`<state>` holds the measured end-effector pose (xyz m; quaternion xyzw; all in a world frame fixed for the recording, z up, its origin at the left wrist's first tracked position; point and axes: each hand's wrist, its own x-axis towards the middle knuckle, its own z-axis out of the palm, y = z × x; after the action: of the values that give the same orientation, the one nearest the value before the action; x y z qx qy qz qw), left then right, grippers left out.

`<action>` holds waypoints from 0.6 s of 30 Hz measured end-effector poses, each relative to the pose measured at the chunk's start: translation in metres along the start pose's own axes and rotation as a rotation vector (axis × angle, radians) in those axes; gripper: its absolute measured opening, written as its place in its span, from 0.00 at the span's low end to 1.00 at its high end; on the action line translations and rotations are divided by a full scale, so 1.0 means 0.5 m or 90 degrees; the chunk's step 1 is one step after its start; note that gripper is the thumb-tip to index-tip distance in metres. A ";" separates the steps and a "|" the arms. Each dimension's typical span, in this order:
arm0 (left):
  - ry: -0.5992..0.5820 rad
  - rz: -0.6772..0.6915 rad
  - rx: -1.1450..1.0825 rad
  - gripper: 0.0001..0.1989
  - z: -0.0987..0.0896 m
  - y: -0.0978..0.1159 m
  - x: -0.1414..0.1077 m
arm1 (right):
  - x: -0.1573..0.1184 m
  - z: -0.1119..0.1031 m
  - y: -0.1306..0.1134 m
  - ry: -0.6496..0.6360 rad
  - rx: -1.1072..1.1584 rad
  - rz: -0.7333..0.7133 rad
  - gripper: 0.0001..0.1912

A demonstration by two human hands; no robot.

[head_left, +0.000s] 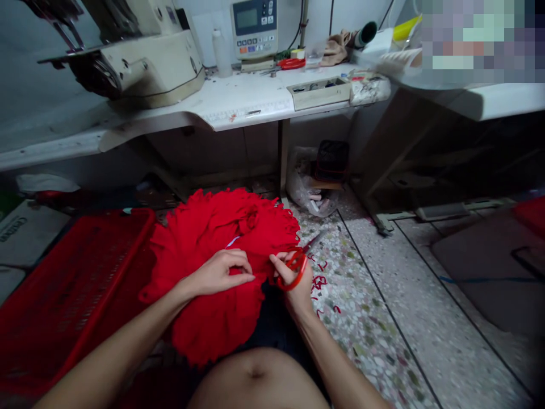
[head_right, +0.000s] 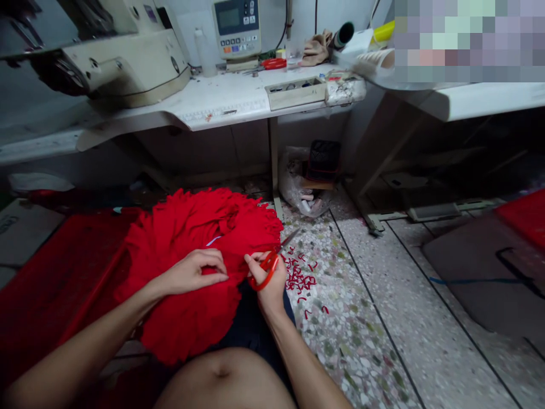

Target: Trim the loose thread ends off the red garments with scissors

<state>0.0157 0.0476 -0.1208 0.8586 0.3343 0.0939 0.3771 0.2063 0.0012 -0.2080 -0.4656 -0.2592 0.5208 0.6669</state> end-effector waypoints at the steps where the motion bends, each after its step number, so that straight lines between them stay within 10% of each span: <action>1: 0.037 -0.013 -0.035 0.10 0.002 -0.001 0.005 | -0.007 -0.001 -0.004 -0.003 0.003 -0.007 0.20; 8: 0.263 -0.025 -0.060 0.13 -0.013 -0.009 0.048 | -0.015 -0.001 0.006 -0.101 -0.115 -0.129 0.14; 14: -0.040 -0.073 -0.073 0.23 -0.030 -0.018 0.093 | -0.025 -0.011 0.007 -0.153 -0.164 -0.152 0.12; 18: -0.068 -0.106 -0.187 0.25 -0.016 -0.023 0.116 | -0.027 -0.047 0.006 -0.125 -0.188 -0.106 0.13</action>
<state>0.0507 0.0952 -0.1289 0.7672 0.3663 0.0643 0.5225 0.2199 -0.0198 -0.2188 -0.4823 -0.4344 0.4634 0.6033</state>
